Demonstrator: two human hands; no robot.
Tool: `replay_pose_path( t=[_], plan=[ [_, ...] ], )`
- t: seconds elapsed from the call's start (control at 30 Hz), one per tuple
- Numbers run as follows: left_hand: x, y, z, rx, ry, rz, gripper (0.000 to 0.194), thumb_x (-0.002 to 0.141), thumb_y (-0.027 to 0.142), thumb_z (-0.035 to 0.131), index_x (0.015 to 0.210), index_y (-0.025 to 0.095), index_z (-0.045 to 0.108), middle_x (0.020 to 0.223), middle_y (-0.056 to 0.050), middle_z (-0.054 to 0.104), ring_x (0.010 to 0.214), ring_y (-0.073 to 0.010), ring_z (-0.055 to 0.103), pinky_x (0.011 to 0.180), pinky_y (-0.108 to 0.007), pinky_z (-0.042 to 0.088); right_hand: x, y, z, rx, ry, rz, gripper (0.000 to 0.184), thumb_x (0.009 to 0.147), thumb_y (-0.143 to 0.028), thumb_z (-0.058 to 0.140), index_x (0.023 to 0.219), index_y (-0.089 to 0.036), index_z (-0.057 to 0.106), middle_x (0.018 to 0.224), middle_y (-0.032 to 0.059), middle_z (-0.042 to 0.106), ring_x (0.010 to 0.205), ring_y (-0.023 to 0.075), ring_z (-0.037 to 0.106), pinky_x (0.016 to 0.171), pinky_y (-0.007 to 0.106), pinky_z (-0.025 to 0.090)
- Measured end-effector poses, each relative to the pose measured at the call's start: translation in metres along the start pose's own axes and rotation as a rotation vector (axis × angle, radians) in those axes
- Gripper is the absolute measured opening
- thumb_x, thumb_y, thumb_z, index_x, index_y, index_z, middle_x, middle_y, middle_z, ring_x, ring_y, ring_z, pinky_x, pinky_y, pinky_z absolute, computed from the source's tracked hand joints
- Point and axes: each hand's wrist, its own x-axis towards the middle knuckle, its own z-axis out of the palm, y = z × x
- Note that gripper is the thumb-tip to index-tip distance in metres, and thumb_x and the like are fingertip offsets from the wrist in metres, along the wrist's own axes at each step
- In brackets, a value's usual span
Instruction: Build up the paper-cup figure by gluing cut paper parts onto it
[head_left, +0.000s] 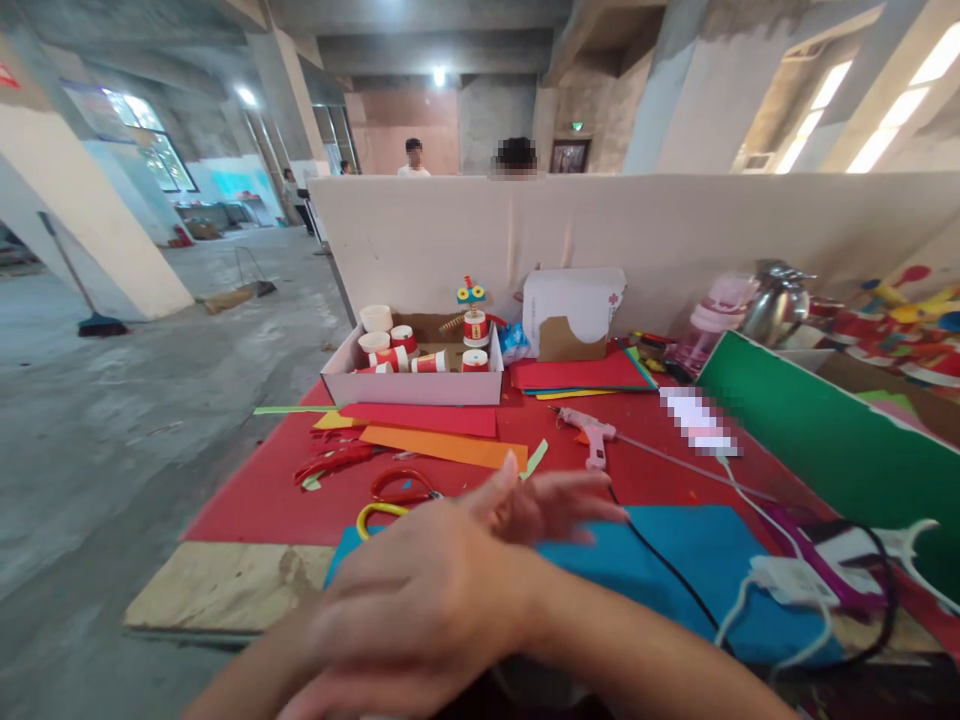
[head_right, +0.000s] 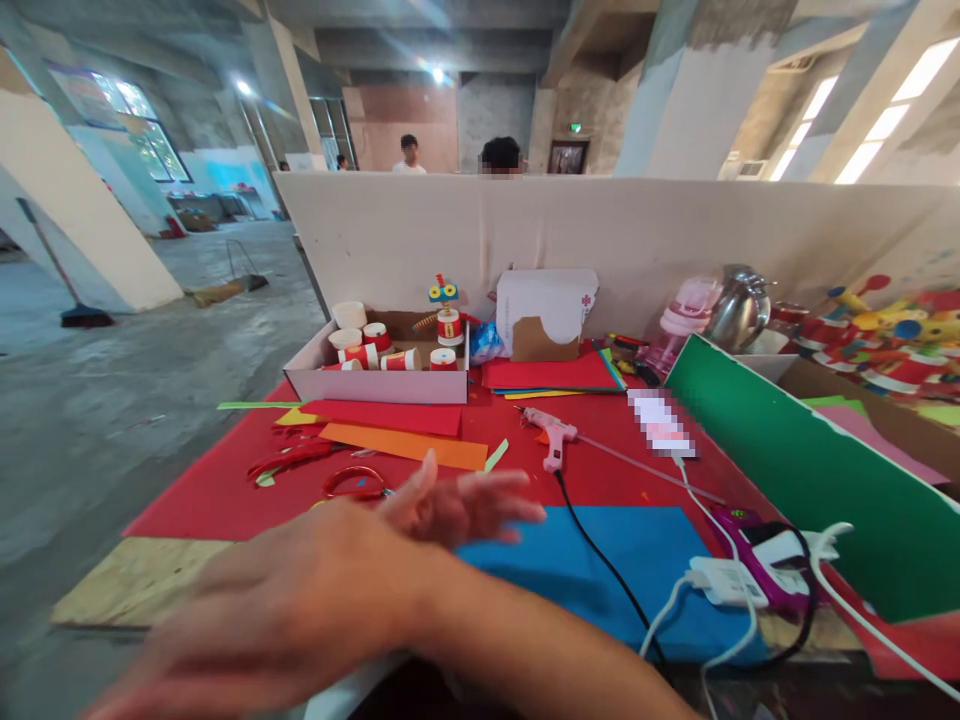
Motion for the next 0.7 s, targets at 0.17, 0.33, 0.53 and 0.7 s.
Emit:
replay_pose_path(
  t=[0.17,0.33,0.53,0.7],
  plan=[
    [-0.009,0.061,-0.103,0.795,0.971,0.282,0.038,0.081,0.049,0.055,0.064,0.016,0.061,0.071,-0.004,0.066,0.077,-0.0165,0.060,0.075,-0.027,0.044,-0.072,0.073,-0.054,-0.040,0.641,0.814,0.039,0.091,-0.045,0.045,0.068,-0.018,0.063,0.056,-0.0016,0.057,0.045,0.0087,0.050,0.045,0.021,0.040],
    [-0.025,0.050,-0.142,1.285,1.399,0.358,0.043,0.089,0.044,0.040,0.058,0.018,0.054,0.050,0.001,0.054,0.052,-0.0119,0.050,0.056,-0.023,0.036,-0.135,0.121,-0.043,-0.309,0.746,1.199,0.054,0.084,-0.064,0.039,0.061,-0.018,0.058,0.048,-0.0015,0.051,0.042,0.0106,0.046,0.044,0.023,0.035],
    [-0.026,0.029,-0.139,1.658,1.107,0.168,0.034,0.091,0.037,0.040,0.080,0.018,0.066,0.066,-0.002,0.065,0.056,-0.0124,0.055,0.057,-0.023,0.033,-0.150,0.128,-0.028,-0.321,0.467,1.195,0.049,0.087,-0.056,0.035,0.062,-0.020,0.057,0.050,-0.0003,0.054,0.047,0.0127,0.051,0.050,0.023,0.036],
    [-0.028,0.030,-0.139,1.747,1.068,0.159,0.034,0.090,0.039,0.041,0.076,0.017,0.064,0.056,0.000,0.057,0.051,-0.0105,0.048,0.054,-0.022,0.029,-0.157,0.133,-0.034,-0.423,0.242,1.264,0.037,0.091,-0.042,0.036,0.071,-0.021,0.059,0.061,0.0014,0.061,0.056,0.0145,0.056,0.055,0.023,0.037]
  ],
)
